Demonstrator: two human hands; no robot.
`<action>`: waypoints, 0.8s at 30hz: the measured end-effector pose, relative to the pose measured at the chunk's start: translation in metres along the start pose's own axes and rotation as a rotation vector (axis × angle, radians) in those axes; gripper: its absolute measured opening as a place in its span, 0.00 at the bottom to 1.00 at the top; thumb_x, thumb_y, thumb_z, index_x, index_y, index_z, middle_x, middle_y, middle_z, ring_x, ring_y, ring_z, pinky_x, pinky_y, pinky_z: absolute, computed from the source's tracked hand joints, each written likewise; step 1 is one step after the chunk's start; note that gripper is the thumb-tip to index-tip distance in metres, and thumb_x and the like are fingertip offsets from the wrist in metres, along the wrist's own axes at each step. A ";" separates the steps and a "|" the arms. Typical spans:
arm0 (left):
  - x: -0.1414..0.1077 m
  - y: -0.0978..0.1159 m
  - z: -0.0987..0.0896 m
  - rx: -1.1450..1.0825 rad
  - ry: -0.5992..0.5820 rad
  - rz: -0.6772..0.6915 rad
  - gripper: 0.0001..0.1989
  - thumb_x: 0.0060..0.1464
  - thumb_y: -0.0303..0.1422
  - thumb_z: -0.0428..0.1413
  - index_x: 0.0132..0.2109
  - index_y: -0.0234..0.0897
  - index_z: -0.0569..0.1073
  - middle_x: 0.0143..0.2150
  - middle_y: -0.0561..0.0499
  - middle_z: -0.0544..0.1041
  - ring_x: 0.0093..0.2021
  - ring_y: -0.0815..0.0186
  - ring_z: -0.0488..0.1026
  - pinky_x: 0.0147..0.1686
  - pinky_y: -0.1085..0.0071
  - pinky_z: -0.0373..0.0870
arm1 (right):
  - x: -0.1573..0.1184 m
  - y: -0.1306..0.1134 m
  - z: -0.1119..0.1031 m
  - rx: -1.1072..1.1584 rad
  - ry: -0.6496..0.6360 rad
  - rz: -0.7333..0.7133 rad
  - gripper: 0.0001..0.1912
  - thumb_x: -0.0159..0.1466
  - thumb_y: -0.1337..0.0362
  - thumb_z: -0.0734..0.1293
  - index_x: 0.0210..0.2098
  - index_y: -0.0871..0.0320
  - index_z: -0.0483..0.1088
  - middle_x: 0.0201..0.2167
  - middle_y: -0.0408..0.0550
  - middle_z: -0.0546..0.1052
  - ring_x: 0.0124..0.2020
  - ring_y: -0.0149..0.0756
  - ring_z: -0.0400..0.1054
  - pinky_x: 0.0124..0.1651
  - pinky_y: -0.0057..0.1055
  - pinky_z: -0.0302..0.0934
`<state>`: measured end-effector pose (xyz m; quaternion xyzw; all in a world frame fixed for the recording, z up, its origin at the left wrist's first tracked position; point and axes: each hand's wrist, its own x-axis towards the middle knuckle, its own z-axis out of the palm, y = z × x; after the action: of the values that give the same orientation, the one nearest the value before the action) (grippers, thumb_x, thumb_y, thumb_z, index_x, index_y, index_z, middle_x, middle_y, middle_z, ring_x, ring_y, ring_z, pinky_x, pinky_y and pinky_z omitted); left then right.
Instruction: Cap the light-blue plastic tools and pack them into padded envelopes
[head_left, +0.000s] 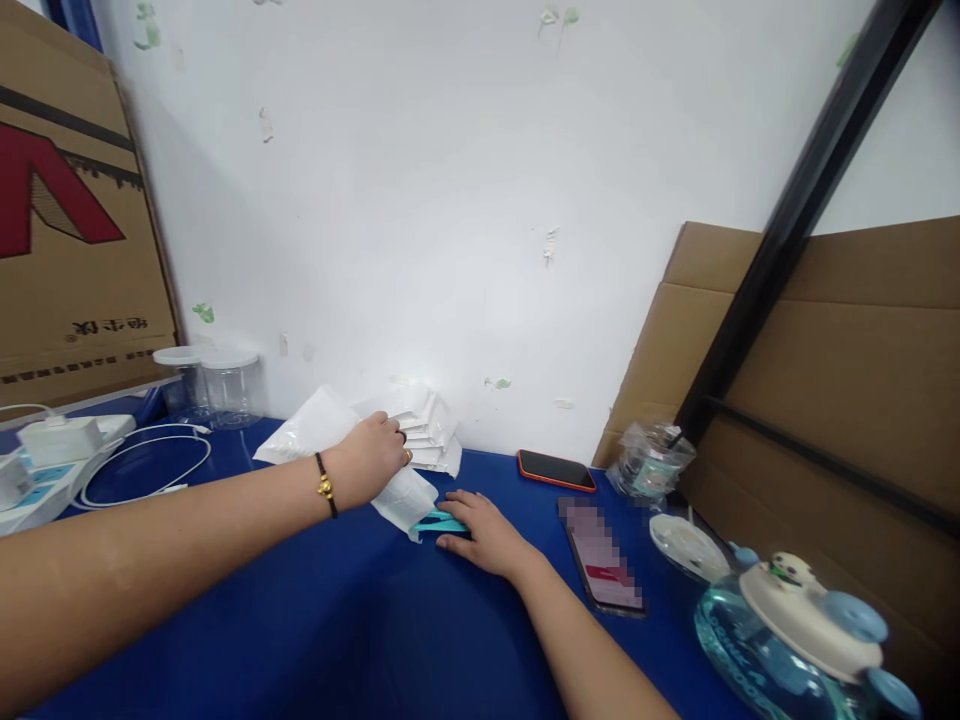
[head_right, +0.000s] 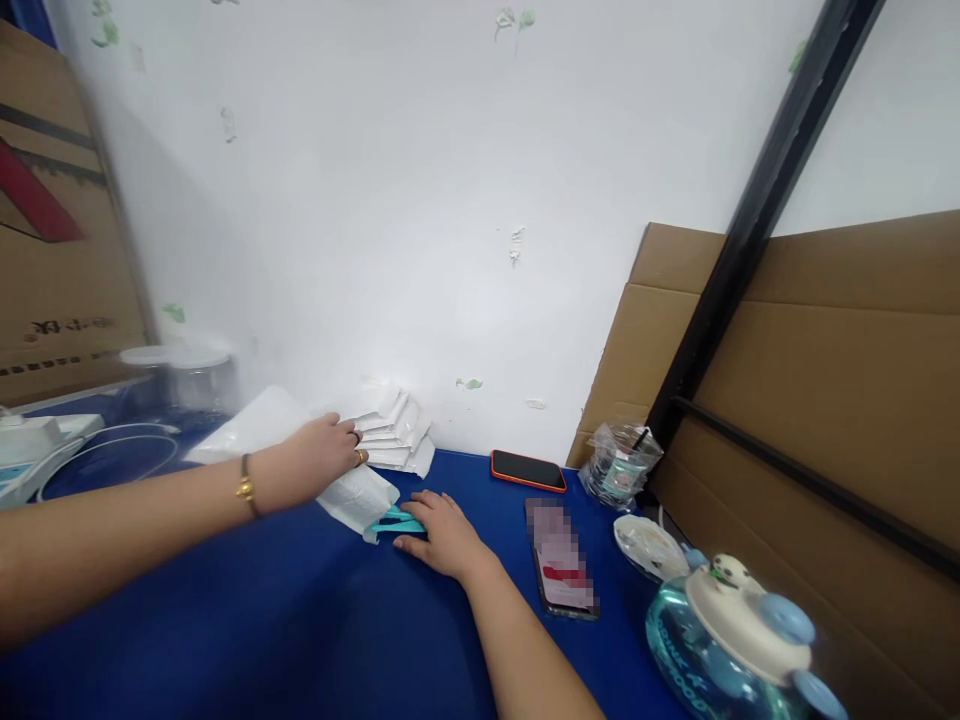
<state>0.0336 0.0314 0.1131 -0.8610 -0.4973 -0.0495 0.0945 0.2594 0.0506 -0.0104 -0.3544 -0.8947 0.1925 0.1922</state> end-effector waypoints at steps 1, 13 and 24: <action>-0.001 -0.001 -0.004 0.016 0.001 -0.006 0.02 0.45 0.29 0.56 0.29 0.40 0.73 0.31 0.44 0.75 0.43 0.56 0.68 0.48 0.62 0.53 | 0.000 0.000 0.000 0.000 -0.007 0.005 0.26 0.60 0.49 0.64 0.56 0.48 0.62 0.60 0.49 0.63 0.61 0.47 0.53 0.63 0.48 0.39; -0.019 -0.014 -0.029 0.098 0.023 -0.072 0.04 0.46 0.30 0.54 0.29 0.40 0.74 0.33 0.44 0.75 0.45 0.56 0.65 0.49 0.62 0.50 | -0.002 -0.001 0.001 0.007 -0.018 0.020 0.27 0.61 0.48 0.62 0.57 0.50 0.63 0.60 0.51 0.62 0.61 0.47 0.53 0.63 0.48 0.41; -0.035 -0.051 -0.062 0.508 -0.044 -0.106 0.12 0.44 0.20 0.49 0.31 0.36 0.75 0.32 0.42 0.73 0.40 0.56 0.65 0.43 0.60 0.51 | -0.004 0.000 0.002 0.017 -0.008 0.025 0.28 0.60 0.47 0.62 0.57 0.51 0.63 0.60 0.52 0.62 0.61 0.47 0.53 0.63 0.47 0.43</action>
<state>-0.0279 0.0132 0.1735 -0.7834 -0.5400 0.0908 0.2939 0.2608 0.0476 -0.0128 -0.3632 -0.8891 0.2041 0.1893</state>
